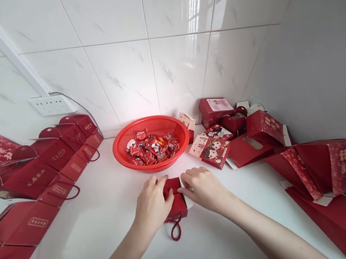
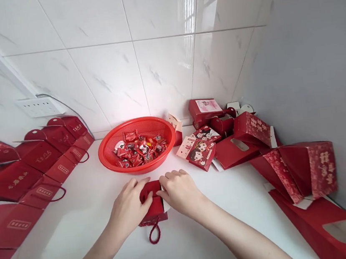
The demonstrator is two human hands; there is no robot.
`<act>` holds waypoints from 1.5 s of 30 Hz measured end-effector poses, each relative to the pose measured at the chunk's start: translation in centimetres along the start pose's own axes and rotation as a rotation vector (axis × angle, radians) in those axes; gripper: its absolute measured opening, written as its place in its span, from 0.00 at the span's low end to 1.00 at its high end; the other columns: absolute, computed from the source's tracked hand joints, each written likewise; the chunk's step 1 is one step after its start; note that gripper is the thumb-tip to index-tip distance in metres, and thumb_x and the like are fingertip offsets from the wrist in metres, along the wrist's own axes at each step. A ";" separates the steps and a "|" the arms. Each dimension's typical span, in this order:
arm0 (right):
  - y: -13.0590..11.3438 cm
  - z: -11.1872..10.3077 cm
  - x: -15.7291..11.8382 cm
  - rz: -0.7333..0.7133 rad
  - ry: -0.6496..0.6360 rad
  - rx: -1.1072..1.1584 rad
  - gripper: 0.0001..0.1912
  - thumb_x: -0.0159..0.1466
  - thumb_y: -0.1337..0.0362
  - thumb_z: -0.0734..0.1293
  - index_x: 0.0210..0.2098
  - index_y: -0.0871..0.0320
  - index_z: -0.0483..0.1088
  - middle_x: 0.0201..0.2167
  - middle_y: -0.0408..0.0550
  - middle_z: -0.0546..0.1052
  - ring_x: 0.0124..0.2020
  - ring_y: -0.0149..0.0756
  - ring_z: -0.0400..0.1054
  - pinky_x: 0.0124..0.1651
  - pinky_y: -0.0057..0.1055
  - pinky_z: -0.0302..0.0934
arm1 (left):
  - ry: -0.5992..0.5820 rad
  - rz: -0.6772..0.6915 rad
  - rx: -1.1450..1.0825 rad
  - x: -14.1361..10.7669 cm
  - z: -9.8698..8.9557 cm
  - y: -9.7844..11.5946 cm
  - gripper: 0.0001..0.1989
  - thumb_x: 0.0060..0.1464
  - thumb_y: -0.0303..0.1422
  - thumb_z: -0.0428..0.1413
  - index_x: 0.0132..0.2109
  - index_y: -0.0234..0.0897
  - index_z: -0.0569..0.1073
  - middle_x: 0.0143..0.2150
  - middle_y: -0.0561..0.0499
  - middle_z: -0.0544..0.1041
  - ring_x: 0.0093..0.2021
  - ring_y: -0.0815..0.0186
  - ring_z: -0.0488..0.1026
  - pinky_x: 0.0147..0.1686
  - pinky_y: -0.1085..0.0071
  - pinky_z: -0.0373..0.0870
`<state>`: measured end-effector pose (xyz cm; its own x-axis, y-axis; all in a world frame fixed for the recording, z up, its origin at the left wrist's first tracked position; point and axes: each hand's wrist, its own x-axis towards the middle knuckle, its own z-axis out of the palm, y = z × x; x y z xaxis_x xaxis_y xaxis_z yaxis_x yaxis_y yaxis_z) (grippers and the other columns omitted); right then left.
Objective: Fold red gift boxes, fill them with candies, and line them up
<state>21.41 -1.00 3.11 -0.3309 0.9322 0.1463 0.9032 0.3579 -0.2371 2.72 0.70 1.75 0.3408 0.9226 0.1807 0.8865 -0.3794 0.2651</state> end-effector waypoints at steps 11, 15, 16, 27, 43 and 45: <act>-0.5 2.0 0.5 0.201 -0.198 0.129 0.11 0.67 0.72 0.55 0.48 0.58 0.58 0.33 0.51 0.80 0.31 0.43 0.74 0.29 0.30 0.49 | 0.245 -0.084 -0.049 -2.4 -1.0 -3.5 0.11 0.62 0.38 0.50 0.32 0.39 0.68 0.32 0.51 0.68 0.34 0.63 0.66 0.32 0.70 0.62; -0.4 2.7 0.6 0.198 -0.184 0.145 0.11 0.67 0.72 0.54 0.48 0.57 0.57 0.34 0.52 0.79 0.31 0.42 0.73 0.29 0.30 0.50 | 0.038 -0.124 -0.247 -2.0 0.2 -3.2 0.19 0.62 0.42 0.49 0.26 0.38 0.58 0.24 0.55 0.63 0.26 0.68 0.62 0.28 0.72 0.58; -0.3 2.8 0.6 0.196 -0.177 0.162 0.11 0.67 0.72 0.55 0.48 0.57 0.57 0.35 0.52 0.79 0.30 0.41 0.73 0.29 0.29 0.50 | -0.033 -0.157 -0.377 -1.7 0.7 -3.2 0.19 0.61 0.42 0.50 0.26 0.38 0.57 0.23 0.57 0.61 0.24 0.69 0.60 0.26 0.73 0.57; 1.0 1.6 -0.2 0.258 0.057 0.319 0.08 0.68 0.57 0.61 0.33 0.52 0.63 0.22 0.39 0.73 0.22 0.33 0.65 0.27 0.26 0.49 | -0.173 -0.203 -0.907 -1.2 3.7 -4.3 0.16 0.56 0.37 0.50 0.25 0.38 0.53 0.22 0.58 0.53 0.22 0.73 0.52 0.22 0.76 0.49; 1.8 2.2 0.6 -0.093 -0.065 0.231 0.16 0.68 0.68 0.63 0.53 0.54 0.73 0.49 0.50 0.80 0.49 0.41 0.75 0.49 0.33 0.65 | -0.191 -0.056 -0.713 -1.7 2.7 -3.2 0.14 0.56 0.32 0.49 0.26 0.38 0.53 0.22 0.58 0.53 0.23 0.73 0.51 0.24 0.75 0.51; 1.6 2.1 0.8 -0.021 -0.168 0.199 0.16 0.69 0.68 0.60 0.49 0.51 0.76 0.42 0.48 0.82 0.41 0.39 0.77 0.41 0.30 0.64 | -0.117 -0.006 -0.636 -1.7 2.3 -3.0 0.12 0.58 0.33 0.50 0.27 0.38 0.59 0.22 0.58 0.56 0.23 0.72 0.54 0.25 0.75 0.55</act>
<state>21.98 0.40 0.81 -0.4052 0.9142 -0.0042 0.8292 0.3656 -0.4228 0.25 0.42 -1.53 0.4002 0.9127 0.0827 0.5417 -0.3084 0.7819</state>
